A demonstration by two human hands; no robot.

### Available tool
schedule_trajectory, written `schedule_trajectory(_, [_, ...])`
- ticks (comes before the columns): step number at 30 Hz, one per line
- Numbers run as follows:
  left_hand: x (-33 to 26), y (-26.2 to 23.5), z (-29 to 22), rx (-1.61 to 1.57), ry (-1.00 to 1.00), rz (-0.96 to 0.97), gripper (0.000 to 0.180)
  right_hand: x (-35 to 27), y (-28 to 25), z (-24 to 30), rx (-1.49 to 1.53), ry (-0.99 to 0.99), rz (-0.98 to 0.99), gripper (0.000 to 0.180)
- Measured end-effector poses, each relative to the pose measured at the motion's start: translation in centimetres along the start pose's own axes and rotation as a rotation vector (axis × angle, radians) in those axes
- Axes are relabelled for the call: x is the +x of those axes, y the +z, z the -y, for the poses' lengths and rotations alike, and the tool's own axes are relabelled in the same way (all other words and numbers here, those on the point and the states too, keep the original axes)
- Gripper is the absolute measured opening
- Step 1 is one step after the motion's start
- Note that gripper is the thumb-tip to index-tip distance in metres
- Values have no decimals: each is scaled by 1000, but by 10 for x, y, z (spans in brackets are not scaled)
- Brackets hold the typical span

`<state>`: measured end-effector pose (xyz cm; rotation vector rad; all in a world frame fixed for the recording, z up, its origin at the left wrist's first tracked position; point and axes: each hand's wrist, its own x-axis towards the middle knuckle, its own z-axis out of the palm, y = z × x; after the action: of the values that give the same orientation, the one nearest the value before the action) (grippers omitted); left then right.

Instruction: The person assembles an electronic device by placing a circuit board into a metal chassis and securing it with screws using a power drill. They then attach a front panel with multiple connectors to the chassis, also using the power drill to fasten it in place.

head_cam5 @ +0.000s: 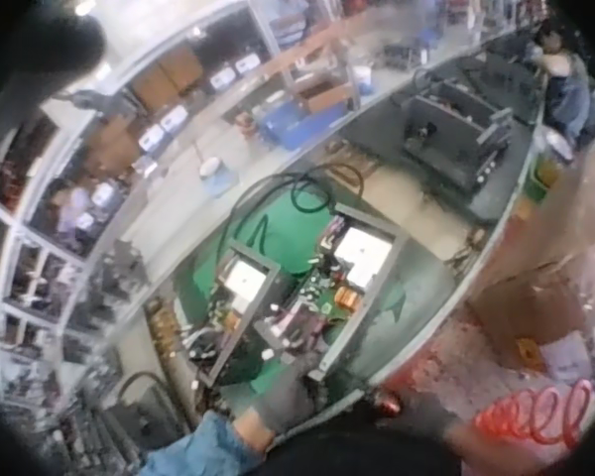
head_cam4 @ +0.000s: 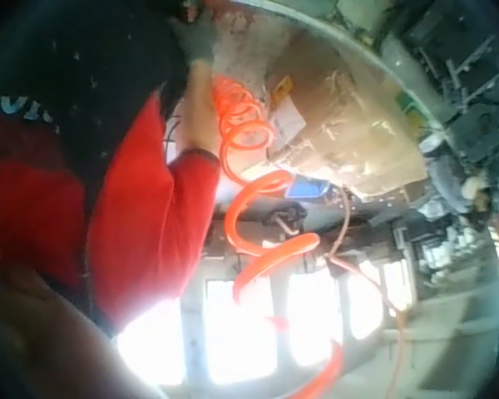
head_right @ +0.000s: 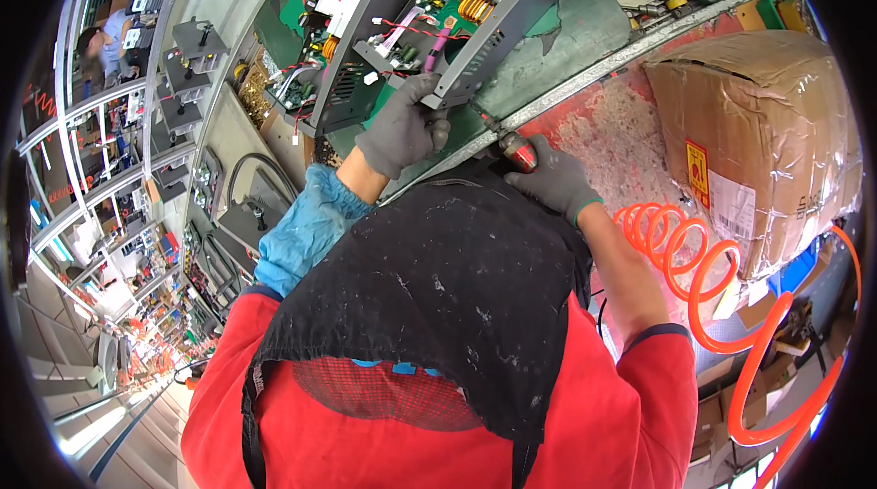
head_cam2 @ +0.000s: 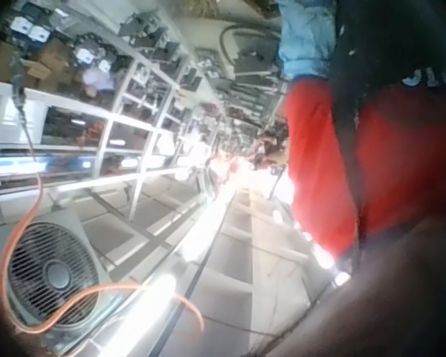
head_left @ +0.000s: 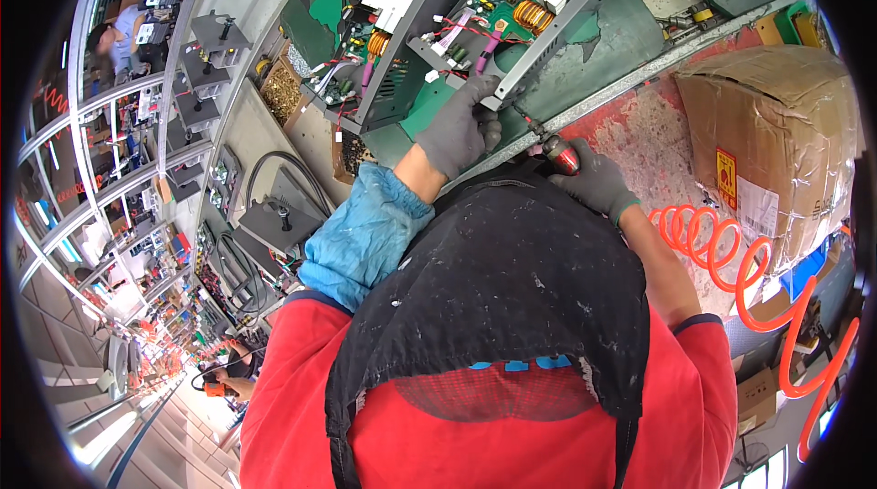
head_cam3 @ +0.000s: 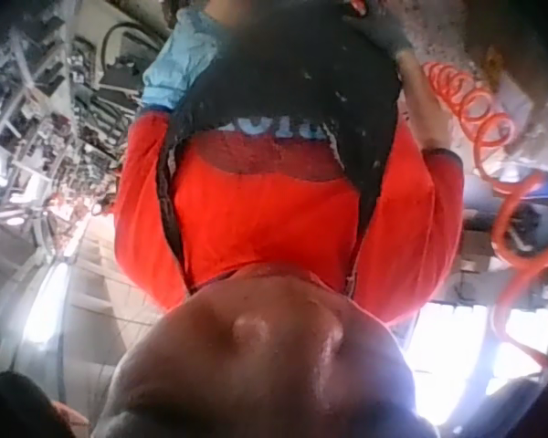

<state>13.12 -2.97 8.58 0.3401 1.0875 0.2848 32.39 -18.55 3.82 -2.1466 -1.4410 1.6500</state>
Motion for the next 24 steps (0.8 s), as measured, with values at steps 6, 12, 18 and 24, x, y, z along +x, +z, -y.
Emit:
schedule_trajectory(6, [-1, 4, -2, 53, -15, -25, 21, -1, -3, 3, 3, 20, 13, 71])
schedule_trajectory(12, [-1, 5, -2, 64, -36, -60, 22, -1, -6, 5, -3, 17, 7, 72])
schedule_trajectory(18, [1, 3, -1, 78, -51, -83, 25, 3, -4, 4, -35, 18, -20, 69])
schedule_trajectory(24, [-6, 11, -5, 94, -49, -71, 29, 10, 0, -1, -271, -58, -126, 64])
